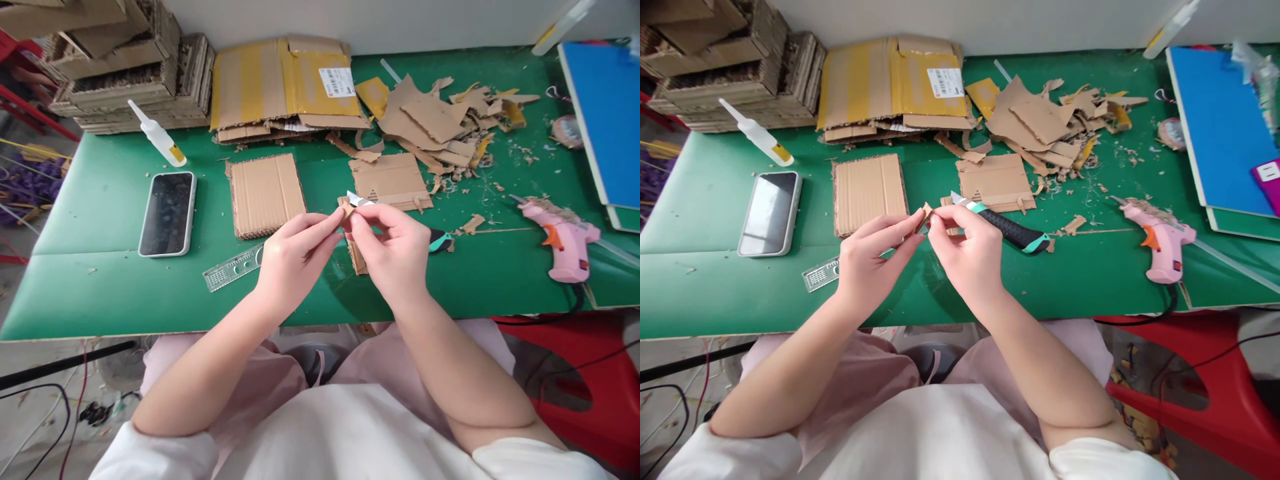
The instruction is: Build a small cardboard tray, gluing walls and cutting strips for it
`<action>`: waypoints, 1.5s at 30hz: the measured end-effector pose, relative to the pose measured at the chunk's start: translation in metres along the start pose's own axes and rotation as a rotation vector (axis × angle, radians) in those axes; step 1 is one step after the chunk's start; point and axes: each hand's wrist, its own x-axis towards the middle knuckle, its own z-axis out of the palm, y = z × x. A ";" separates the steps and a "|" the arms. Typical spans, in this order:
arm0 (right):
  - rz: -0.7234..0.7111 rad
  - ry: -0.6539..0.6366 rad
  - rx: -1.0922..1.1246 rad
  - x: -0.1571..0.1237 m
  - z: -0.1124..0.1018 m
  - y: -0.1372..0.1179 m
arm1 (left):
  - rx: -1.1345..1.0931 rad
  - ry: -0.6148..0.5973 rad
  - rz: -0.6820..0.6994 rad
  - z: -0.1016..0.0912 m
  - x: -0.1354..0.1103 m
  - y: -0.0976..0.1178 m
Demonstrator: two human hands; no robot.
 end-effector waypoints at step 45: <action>-0.299 -0.025 -0.270 0.008 -0.007 0.006 | -0.923 -0.040 -0.711 -0.004 0.012 0.000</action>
